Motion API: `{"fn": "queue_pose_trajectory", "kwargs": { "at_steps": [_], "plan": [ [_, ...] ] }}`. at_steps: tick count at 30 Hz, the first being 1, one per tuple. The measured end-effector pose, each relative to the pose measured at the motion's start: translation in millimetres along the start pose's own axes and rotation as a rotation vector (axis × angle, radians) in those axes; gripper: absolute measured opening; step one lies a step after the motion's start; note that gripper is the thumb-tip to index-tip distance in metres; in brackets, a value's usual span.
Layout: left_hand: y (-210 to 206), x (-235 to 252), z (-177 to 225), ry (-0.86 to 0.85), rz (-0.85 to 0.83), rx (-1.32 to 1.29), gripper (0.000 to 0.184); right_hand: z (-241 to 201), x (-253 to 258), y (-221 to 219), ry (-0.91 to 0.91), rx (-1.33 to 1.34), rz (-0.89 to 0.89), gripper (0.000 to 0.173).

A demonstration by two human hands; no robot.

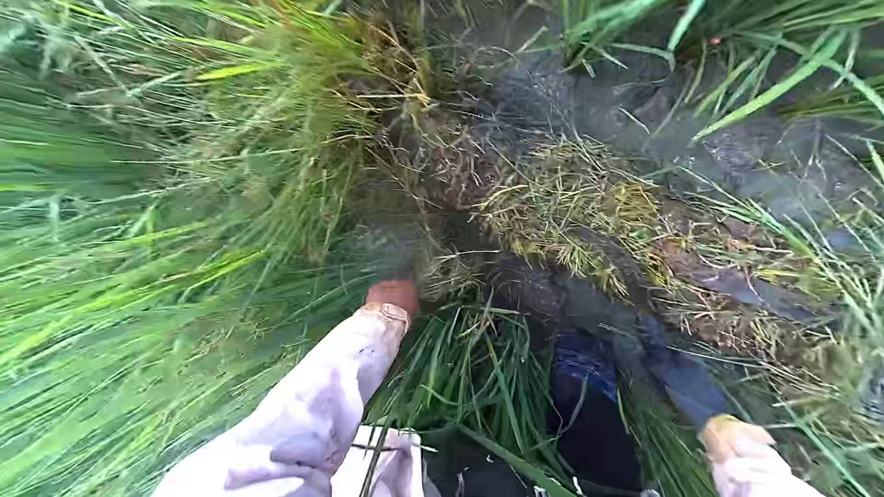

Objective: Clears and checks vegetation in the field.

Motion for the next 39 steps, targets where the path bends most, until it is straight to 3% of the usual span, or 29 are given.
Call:
{"fn": "queue_pose_trajectory", "kwargs": {
  "at_steps": [3,6,8,9,11,13,14,17,19,21,23,26,28,30,32,34,35,37,39],
  "plan": [
    [66,0,-5,-0.245,0.317,0.066,0.039,7,-54,41,-0.015,0.018,0.089,0.054],
    [150,8,-8,-0.431,0.598,0.115,0.04,-33,-86,75,0.018,0.155,0.178,0.049],
    [203,30,-11,-0.541,0.762,0.121,0.06,-80,-94,88,0.062,0.166,0.235,0.049],
    [224,50,-19,-0.562,0.819,0.074,0.084,-111,-97,93,0.091,0.131,0.245,0.051],
    [237,108,-54,-0.407,0.819,-0.121,0.125,-191,-106,99,0.173,0.037,0.231,0.055],
    [204,160,-97,-0.091,0.673,-0.397,0.139,-288,-122,103,0.323,0.017,0.195,0.055],
    [179,172,-107,0.003,0.572,-0.498,0.131,-337,-133,104,0.417,0.022,0.188,0.055],
    [127,171,-110,0.044,0.337,-0.701,0.067,-464,-185,104,0.71,0.208,0.181,0.049],
    [127,162,-111,0.048,0.304,-0.667,0.057,-538,-238,110,0.937,0.44,0.184,0.048],
    [127,151,-110,0.042,0.308,-0.576,0.057,-583,-259,99,1.038,0.577,0.142,0.048],
    [120,141,-112,0.037,0.294,-0.548,0.05,-576,-214,60,0.949,0.33,0.199,0.043],
    [108,126,-95,-0.022,0.278,-0.508,0.033,-495,-109,13,0.699,-0.24,0.177,0.048],
    [97,139,-108,0.009,0.31,-0.593,0.036,-507,-113,12,0.638,-0.366,0.067,0.048],
    [70,134,-80,-0.017,0.279,-0.681,0.061,-500,-169,39,0.66,-0.229,0.011,0.041],
    [70,144,-80,0.034,0.299,-0.735,0.087,-572,-221,68,0.838,0.178,0.08,0.039],
    [59,148,-69,0.066,0.273,-0.749,0.083,-623,-245,74,0.925,0.552,0.087,0.045],
    [56,152,-63,0.068,0.267,-0.736,0.075,-624,-234,66,0.913,0.553,0.114,0.046],
    [54,158,-63,0.054,0.271,-0.7,0.062,-576,-167,32,0.803,0.204,0.223,0.044],
    [50,146,-57,0.015,0.248,-0.673,0.05,-489,-108,7,0.67,-0.174,0.154,0.044]
  ]
}}
Point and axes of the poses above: each hand's wrist, its own x-axis towards the middle knuckle, its own y-axis out of the back of the hand, z = x × y, the point moved 10 cm from there along x, towards the middle knuckle, and after that the axes turned 12 degrees about z, right-handed, at the moved point
